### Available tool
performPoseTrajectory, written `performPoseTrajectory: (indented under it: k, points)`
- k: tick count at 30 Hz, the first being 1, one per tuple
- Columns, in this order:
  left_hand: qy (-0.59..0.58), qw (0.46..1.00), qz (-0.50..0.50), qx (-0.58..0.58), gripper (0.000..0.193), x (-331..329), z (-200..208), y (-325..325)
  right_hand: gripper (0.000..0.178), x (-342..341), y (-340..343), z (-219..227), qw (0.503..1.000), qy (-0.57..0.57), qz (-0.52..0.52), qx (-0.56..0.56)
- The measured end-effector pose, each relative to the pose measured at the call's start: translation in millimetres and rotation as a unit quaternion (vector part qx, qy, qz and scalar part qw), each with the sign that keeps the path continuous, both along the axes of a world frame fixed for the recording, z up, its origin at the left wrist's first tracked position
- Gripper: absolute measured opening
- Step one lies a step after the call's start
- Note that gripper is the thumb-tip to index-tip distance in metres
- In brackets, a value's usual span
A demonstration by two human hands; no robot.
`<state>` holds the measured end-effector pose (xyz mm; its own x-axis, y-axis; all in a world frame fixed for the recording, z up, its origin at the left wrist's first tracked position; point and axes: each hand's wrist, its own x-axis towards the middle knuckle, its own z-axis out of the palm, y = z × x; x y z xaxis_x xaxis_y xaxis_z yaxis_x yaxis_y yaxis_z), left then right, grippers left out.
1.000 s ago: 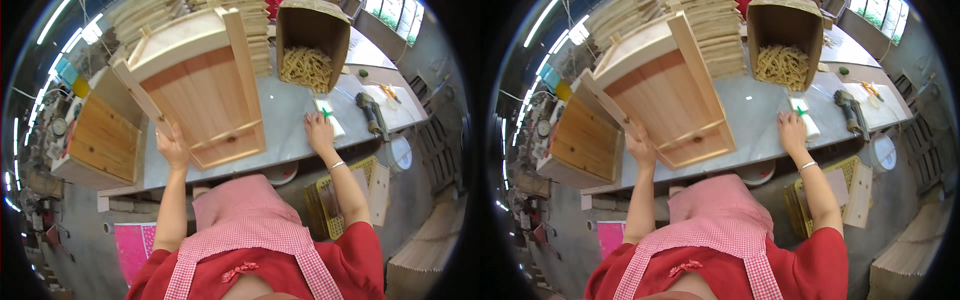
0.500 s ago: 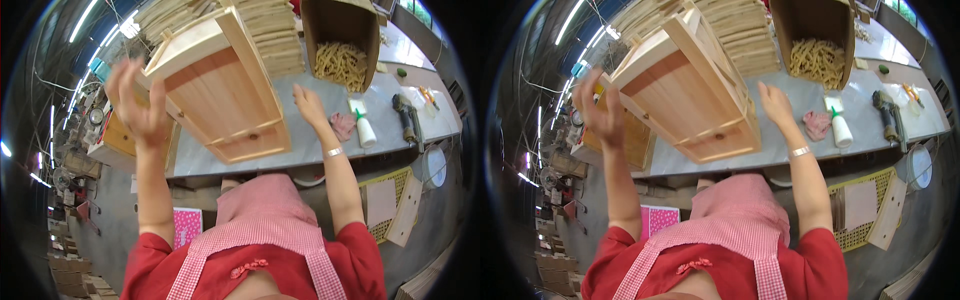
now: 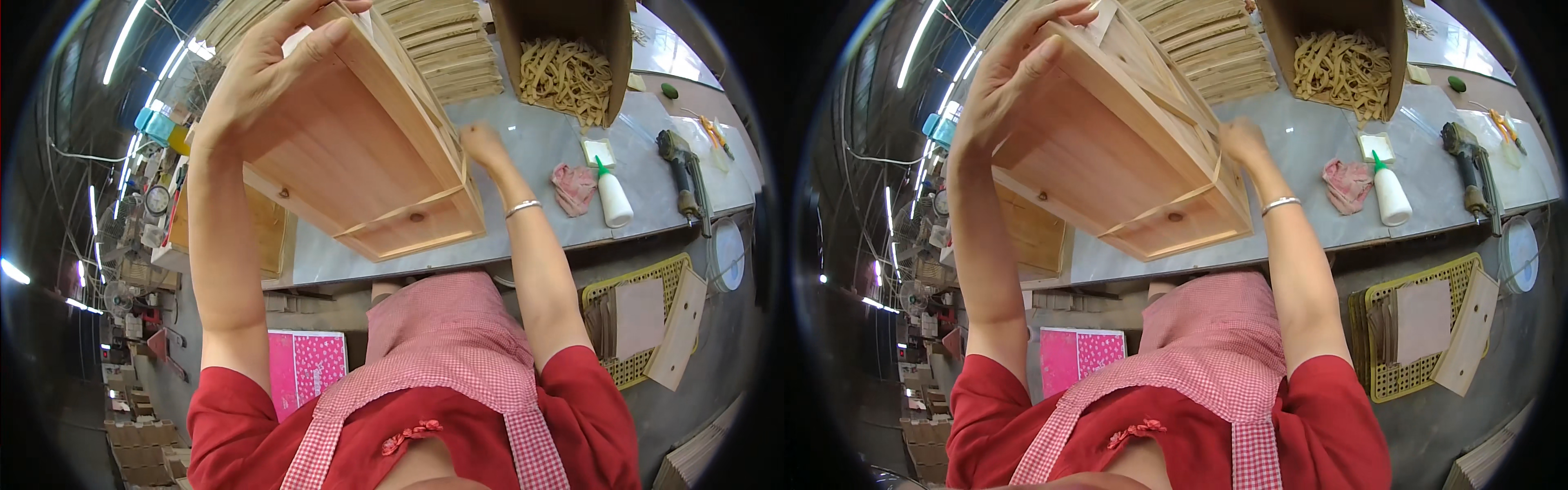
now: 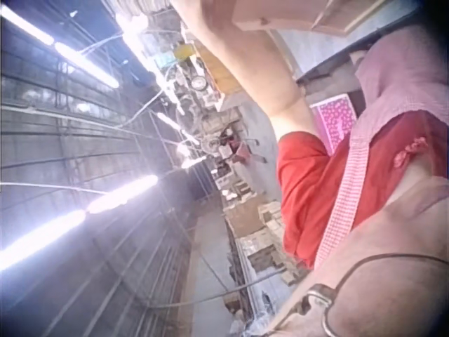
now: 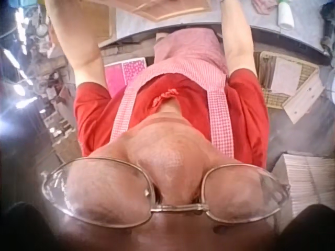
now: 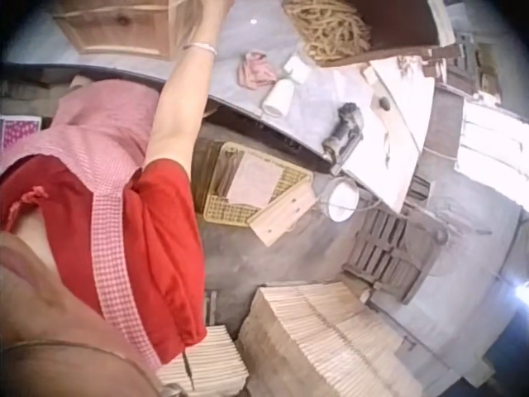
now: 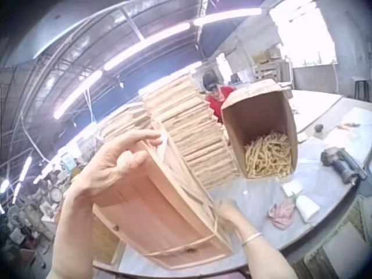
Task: Assembling wooden boxes by applying glue to panel edges and securing them with rubber bands.
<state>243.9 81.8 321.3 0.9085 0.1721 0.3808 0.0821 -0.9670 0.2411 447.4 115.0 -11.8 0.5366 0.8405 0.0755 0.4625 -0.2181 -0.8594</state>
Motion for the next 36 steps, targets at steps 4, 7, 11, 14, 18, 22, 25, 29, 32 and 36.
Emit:
performPoseTrajectory:
  k: [4,7,11,14,18,22,25,29,32,36]
  points:
    - [-0.096,0.870,-0.443,-0.193,0.032,30,-28,75,0.036,12,-14,87,0.971,0.017,-0.064,0.229]
    - [-0.130,0.895,-0.392,-0.169,0.029,15,-23,52,0.028,-24,-79,136,0.945,0.061,0.019,0.321]
    - [-0.055,0.990,0.095,-0.093,0.027,-6,-6,15,0.024,-91,-150,121,0.950,0.073,0.074,0.295]
    - [-0.045,0.996,0.061,0.040,0.032,-7,-16,30,0.028,-68,-171,151,0.931,0.086,0.032,0.355]
    - [-0.152,0.978,0.052,0.134,0.034,-21,-22,30,0.006,-78,-130,245,0.806,-0.144,0.039,0.573]
    - [-0.408,0.885,0.033,0.224,0.038,-70,-23,16,0.007,-70,-77,273,0.725,-0.352,0.048,0.590]
    - [-0.552,0.825,0.064,0.101,0.025,-125,-49,24,0.009,-74,-69,270,0.760,-0.282,0.063,0.582]
    - [-0.569,0.796,0.183,-0.095,0.019,-179,-112,36,0.010,-67,-60,261,0.733,-0.295,0.004,0.614]
    - [-0.539,0.772,0.271,-0.200,0.019,-207,-168,70,0.010,-64,-32,257,0.714,-0.289,0.005,0.638]
    - [-0.431,0.717,0.347,-0.424,0.029,-210,-244,113,0.005,-72,-35,249,0.742,-0.192,0.033,0.642]
